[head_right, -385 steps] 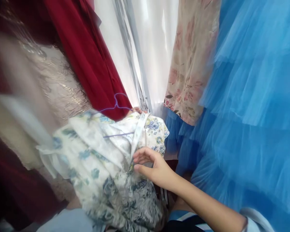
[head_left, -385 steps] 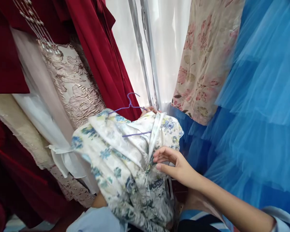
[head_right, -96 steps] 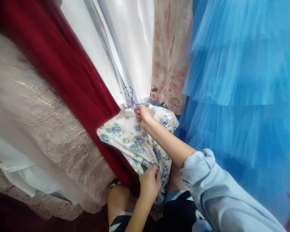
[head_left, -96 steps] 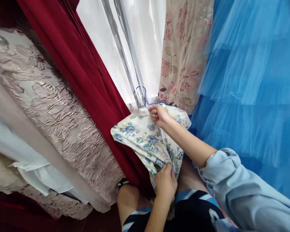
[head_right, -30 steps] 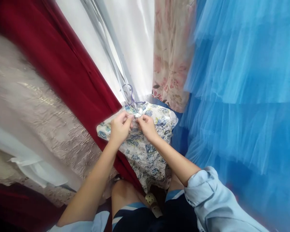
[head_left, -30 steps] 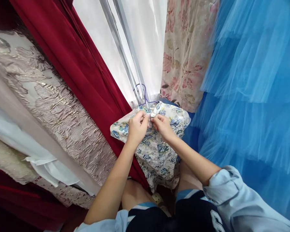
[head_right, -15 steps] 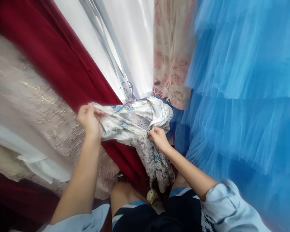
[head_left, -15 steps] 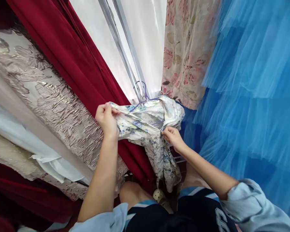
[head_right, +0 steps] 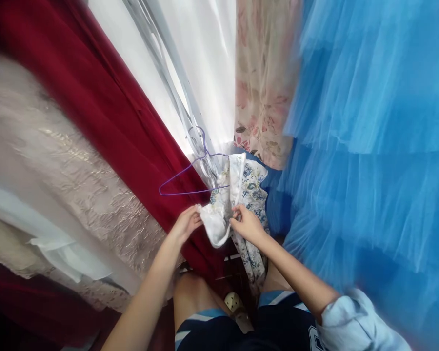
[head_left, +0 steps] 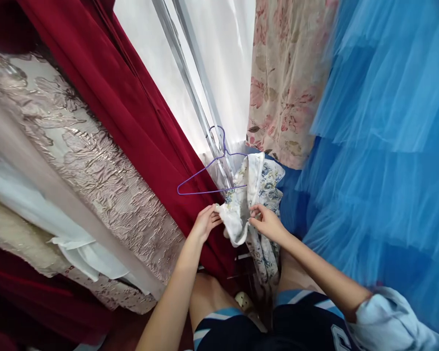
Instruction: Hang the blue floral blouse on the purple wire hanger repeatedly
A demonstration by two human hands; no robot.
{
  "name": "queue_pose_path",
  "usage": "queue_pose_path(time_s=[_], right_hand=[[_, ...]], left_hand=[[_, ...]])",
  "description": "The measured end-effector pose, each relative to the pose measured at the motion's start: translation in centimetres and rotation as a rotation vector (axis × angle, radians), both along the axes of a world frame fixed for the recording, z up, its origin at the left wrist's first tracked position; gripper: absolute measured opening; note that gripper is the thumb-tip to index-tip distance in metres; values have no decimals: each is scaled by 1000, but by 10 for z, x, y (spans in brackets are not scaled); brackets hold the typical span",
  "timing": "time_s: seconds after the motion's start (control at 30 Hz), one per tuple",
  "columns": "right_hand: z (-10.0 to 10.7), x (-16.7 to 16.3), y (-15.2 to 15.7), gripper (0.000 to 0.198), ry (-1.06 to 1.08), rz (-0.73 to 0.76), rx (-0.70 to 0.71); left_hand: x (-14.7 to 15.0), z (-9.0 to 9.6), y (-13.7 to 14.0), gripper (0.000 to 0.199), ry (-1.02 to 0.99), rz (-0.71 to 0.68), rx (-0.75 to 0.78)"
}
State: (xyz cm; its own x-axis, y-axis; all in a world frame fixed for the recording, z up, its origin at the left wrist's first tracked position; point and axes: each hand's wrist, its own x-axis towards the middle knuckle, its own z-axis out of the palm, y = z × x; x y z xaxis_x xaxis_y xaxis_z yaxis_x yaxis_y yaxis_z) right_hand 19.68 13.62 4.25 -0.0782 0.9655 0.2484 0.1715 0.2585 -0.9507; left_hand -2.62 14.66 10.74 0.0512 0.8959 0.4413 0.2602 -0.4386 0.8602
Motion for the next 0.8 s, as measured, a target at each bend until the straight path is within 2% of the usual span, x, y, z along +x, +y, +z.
queue_pose_path(time_s=[0.03, 0.1, 0.2, 0.23, 0.27, 0.37, 0.5, 0.6, 0.73, 0.8], right_hand=[[2, 0, -1, 36, -2, 27, 30], [10, -2, -5, 34, 67, 212, 38], [24, -10, -10, 26, 323, 469, -112], [28, -11, -10, 30, 421, 492, -171], [32, -11, -9, 35, 510, 487, -221], [40, 0, 4, 48, 645, 437, -324], [38, 29, 34, 62, 742, 311, -357], [34, 44, 44, 58, 840, 242, -349], [33, 34, 27, 47, 749, 330, -492], [37, 22, 10, 36, 644, 421, -570]], left_hand=[[11, 1, -5, 35, 2, -57, -33], [33, 8, -14, 33, -10, -148, -89], [65, 27, -31, 20, 53, -329, -93], [72, 33, -37, 17, 89, -387, -73], [77, 38, -41, 25, 125, -418, -41], [78, 37, -47, 50, 178, -326, 51], [56, 10, -40, 46, 139, -149, 3], [39, -12, -37, 38, 119, -98, -59], [28, -23, -42, 35, 161, -80, -76], [28, -20, -46, 48, 221, -85, -1]])
